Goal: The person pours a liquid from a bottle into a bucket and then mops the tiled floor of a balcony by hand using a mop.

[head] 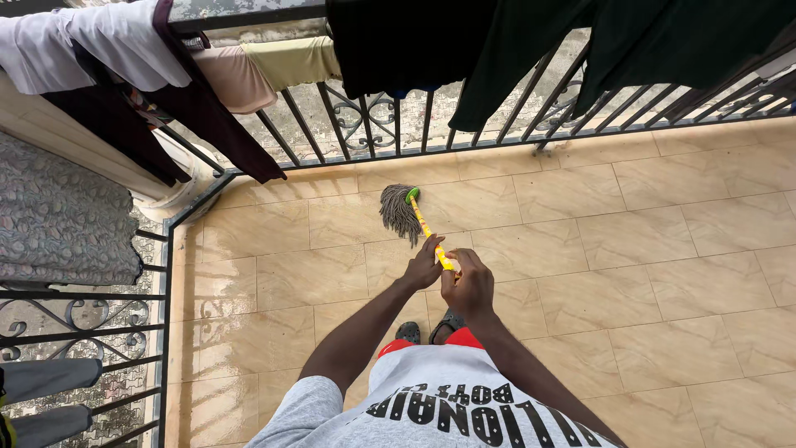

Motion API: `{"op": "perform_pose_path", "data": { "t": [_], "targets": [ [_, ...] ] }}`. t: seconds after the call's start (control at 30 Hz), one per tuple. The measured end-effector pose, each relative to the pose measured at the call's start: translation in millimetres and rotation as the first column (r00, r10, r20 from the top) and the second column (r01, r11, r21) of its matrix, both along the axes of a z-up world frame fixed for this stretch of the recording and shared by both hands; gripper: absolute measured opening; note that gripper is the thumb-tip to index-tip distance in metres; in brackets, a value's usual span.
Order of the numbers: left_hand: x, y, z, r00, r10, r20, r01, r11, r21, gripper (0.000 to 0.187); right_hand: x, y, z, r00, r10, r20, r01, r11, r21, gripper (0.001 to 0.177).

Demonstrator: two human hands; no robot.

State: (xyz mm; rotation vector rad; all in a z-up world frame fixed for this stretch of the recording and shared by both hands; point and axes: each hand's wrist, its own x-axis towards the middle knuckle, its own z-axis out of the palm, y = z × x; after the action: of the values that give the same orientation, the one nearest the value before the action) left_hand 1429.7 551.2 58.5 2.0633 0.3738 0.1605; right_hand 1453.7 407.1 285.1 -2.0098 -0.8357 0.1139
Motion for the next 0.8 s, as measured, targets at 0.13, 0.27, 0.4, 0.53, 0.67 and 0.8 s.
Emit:
{"op": "perform_pose_path", "data": {
  "t": [0.13,0.27,0.4,0.53,0.67,0.8],
  "targets": [
    [55,33,10,0.996,0.090,-0.007,-0.090,0.996,-0.009,0.056,59,36,13,0.948,0.023,0.316,-0.091,0.976,0.200,0.003],
    [114,65,13,0.989,0.137,0.052,-0.134,0.989,-0.069,0.046,133,81,32,0.954,0.200,0.224,-0.275,0.880,0.387,0.007],
    [188,113,21,0.971,0.053,-0.231,-0.018,0.988,0.154,0.035,218,122,53,0.627,0.772,-0.105,-0.595,0.562,0.575,0.019],
    [235,130,8,0.939,0.326,-0.107,-0.324,0.945,0.037,0.049,296,139,58,0.319,0.911,-0.261,-0.751,0.411,0.517,0.028],
    [300,130,-2,0.953,0.301,0.010,-0.290,0.907,0.305,0.052,370,149,57,0.350,0.870,-0.347,-0.849,0.451,0.275,0.040],
    [357,126,7,0.969,0.245,-0.043,-0.223,0.931,0.288,0.049,426,142,72,0.425,0.792,-0.439,-0.812,0.547,0.201,0.038]
  ]
}}
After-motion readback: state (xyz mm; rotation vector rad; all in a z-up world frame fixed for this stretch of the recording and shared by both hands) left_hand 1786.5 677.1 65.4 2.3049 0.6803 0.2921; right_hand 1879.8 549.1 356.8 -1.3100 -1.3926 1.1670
